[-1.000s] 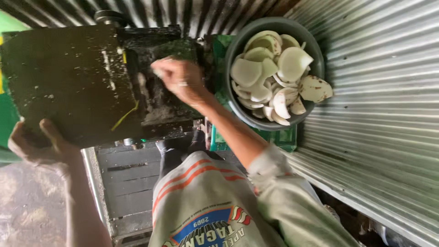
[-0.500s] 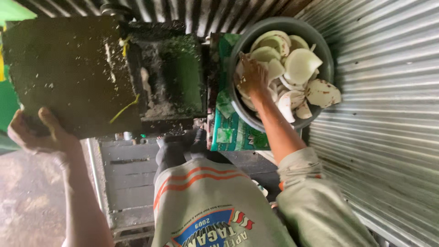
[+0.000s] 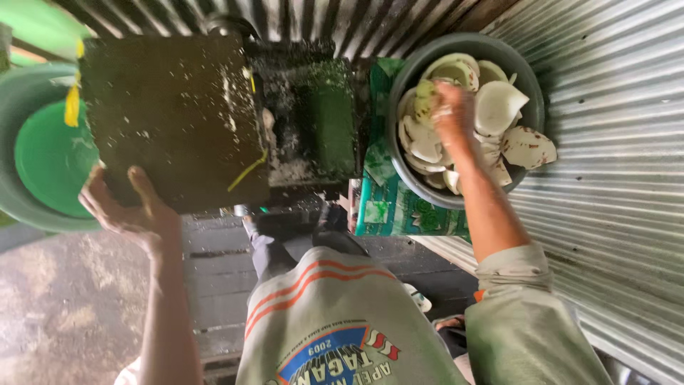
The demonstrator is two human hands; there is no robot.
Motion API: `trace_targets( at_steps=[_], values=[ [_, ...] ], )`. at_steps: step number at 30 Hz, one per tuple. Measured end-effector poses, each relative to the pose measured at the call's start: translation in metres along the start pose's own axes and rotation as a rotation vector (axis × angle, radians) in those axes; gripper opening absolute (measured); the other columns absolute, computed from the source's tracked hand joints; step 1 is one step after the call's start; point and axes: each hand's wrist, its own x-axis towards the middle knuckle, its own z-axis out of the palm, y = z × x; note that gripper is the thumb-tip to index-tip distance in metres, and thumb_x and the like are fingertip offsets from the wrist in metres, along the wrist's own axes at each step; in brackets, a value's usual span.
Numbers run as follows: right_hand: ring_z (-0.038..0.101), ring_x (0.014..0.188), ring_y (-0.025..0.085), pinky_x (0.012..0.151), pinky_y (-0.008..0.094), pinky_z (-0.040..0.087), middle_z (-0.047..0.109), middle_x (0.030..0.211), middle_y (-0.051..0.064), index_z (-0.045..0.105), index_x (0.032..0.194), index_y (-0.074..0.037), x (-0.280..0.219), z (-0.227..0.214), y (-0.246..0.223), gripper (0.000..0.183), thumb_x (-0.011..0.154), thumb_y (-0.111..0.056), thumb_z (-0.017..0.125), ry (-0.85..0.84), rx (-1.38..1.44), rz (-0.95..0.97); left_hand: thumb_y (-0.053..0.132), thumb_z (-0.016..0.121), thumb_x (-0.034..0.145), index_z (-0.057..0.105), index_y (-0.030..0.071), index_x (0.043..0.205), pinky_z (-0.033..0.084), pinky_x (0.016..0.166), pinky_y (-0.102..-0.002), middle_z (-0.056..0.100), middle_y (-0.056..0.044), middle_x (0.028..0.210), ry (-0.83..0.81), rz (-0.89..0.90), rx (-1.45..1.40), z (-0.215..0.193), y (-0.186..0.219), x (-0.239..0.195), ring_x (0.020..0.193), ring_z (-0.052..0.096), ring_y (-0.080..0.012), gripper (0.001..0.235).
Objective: The person grates white vegetable slices on a manual grater, collecting the grated material into a green basin. The person repeatedly picks slices from a metal bowl, grates them, and places the remaining pieces back into the bowl.
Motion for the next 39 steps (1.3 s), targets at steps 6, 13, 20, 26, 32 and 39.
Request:
trace_targets(
  at_steps=[6, 13, 20, 26, 32, 39],
  values=[
    [0.074, 0.1, 0.021, 0.084, 0.034, 0.061, 0.076, 0.119, 0.013, 0.075, 0.131, -0.007, -0.002, -0.025, 0.014, 0.027, 0.11, -0.005, 0.057, 0.058, 0.19, 0.037, 0.046, 0.065, 0.111, 0.062, -0.001, 0.129, 0.048, 0.103, -0.054, 0.061, -0.016, 0.119, 0.038, -0.006, 0.025, 0.001, 0.011, 0.015, 0.12, 0.058, -0.0318, 0.05],
    [0.072, 0.081, 0.019, 0.072, 0.031, 0.063, 0.067, 0.102, 0.005, 0.068, 0.127, -0.006, -0.02, -0.028, -0.011, 0.038, 0.092, 0.006, 0.067, 0.031, 0.642, 0.493, 0.044, 0.066, 0.114, 0.059, -0.001, 0.136, 0.047, 0.105, -0.055, 0.059, -0.017, 0.123, -0.031, -0.028, 0.037, -0.006, 0.021, 0.014, 0.123, 0.056, -0.0334, 0.051],
    [0.069, 0.118, 0.026, 0.088, 0.034, 0.065, 0.058, 0.146, 0.018, 0.05, 0.154, -0.007, -0.037, -0.072, -0.142, 0.06, 0.098, -0.01, 0.07, -0.156, 0.92, 0.197, 0.042, 0.066, 0.113, 0.058, -0.002, 0.135, 0.048, 0.104, -0.053, 0.058, -0.019, 0.125, -0.039, -0.03, -0.005, -0.009, 0.023, 0.016, 0.124, 0.056, -0.0351, 0.049],
    [0.069, 0.113, 0.025, 0.079, 0.031, 0.065, 0.046, 0.159, 0.018, 0.048, 0.15, -0.006, -0.046, -0.003, -0.243, 0.058, 0.099, -0.027, 0.065, -0.459, 0.759, 0.019, 0.045, 0.064, 0.112, 0.055, -0.003, 0.145, 0.049, 0.1, -0.055, 0.057, -0.021, 0.127, -0.022, -0.046, 0.039, -0.007, 0.017, 0.017, 0.121, 0.059, -0.0363, 0.059],
    [0.07, 0.117, 0.027, 0.099, 0.039, 0.059, 0.061, 0.141, 0.022, 0.054, 0.147, -0.002, -0.061, 0.063, -0.237, 0.059, 0.097, -0.022, 0.075, -0.259, 0.209, -0.459, 0.049, 0.063, 0.114, 0.054, -0.003, 0.151, 0.05, 0.1, -0.055, 0.055, -0.021, 0.131, -0.06, -0.063, 0.037, -0.007, 0.008, 0.014, 0.12, 0.061, -0.0348, 0.065],
    [0.073, 0.081, 0.036, 0.076, 0.046, 0.057, 0.075, 0.096, 0.019, 0.074, 0.122, -0.01, -0.084, 0.085, -0.252, 0.041, 0.081, -0.013, 0.079, -0.194, -0.012, -0.171, 0.05, 0.063, 0.114, 0.055, -0.002, 0.151, 0.05, 0.103, -0.056, 0.055, -0.02, 0.129, -0.033, -0.04, 0.035, -0.003, 0.007, 0.012, 0.123, 0.06, -0.035, 0.064]
  ],
)
